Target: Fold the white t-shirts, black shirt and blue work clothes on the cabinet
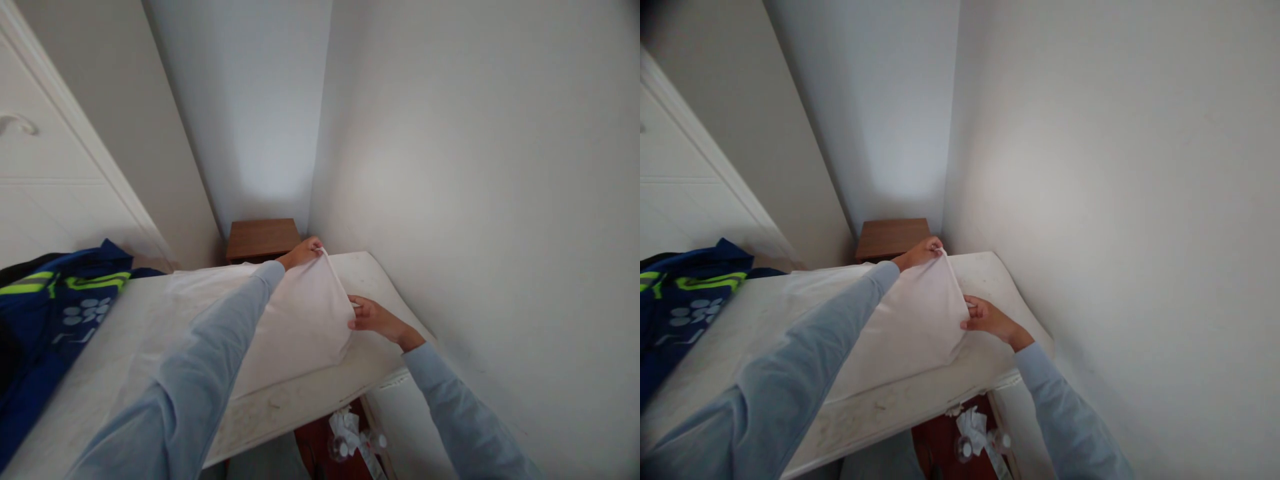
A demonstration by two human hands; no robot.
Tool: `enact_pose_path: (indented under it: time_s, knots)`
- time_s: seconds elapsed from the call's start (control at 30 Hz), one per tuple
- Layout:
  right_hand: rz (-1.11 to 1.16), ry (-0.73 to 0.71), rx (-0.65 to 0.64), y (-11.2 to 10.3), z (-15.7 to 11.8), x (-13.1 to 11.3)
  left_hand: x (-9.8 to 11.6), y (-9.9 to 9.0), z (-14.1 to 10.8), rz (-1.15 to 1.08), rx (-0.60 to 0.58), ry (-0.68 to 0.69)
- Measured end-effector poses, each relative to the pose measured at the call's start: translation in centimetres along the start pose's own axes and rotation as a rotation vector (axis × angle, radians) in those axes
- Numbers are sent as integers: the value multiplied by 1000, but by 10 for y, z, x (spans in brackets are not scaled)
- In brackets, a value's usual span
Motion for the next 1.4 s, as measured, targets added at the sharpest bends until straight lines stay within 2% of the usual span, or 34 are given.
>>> enact_pose_path:
  time_s: [0.1,0.17,0.4,0.5,0.63,0.77,0.87,0.97,1.07,1.2,1.3,1.4]
  knots:
    - [26,-32,-4,-1,-4,-5,-2,-10,6,9,119,-68]
    - [31,-52,-16,3,-3,-6,0,-8,8,25,172,-104]
    - [-79,-120,9,11,6,-7,2,24,-4,120,171,-198]
    - [-136,-184,94,4,2,-8,-1,34,-12,157,150,-231]
    - [-265,-249,297,-17,-16,-6,-1,40,-18,163,144,-235]
    - [-270,-251,387,-32,-33,10,5,35,-14,82,204,-178]
    - [-271,-249,387,-34,-41,27,10,23,-8,6,301,-158]
    - [-277,-319,364,-31,-48,33,12,10,-1,-71,372,-144]
    - [-275,-356,355,-30,-53,34,15,8,6,-171,338,-103]
    - [-284,-335,373,-33,-55,34,17,25,8,-105,224,-110]
    - [-247,-302,370,-37,-53,30,20,37,-1,-50,198,-117]
    - [-218,-206,430,-50,-48,25,20,33,-16,9,209,-122]
Point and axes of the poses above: each hand's wrist, its own z-axis towards the middle knuckle, its own y-axis out of the palm, x = y × z, the point moved 8 cm from there along z, towards the middle knuckle, and after that the axes turned 13 degrees about z, right-handed, at the moved point
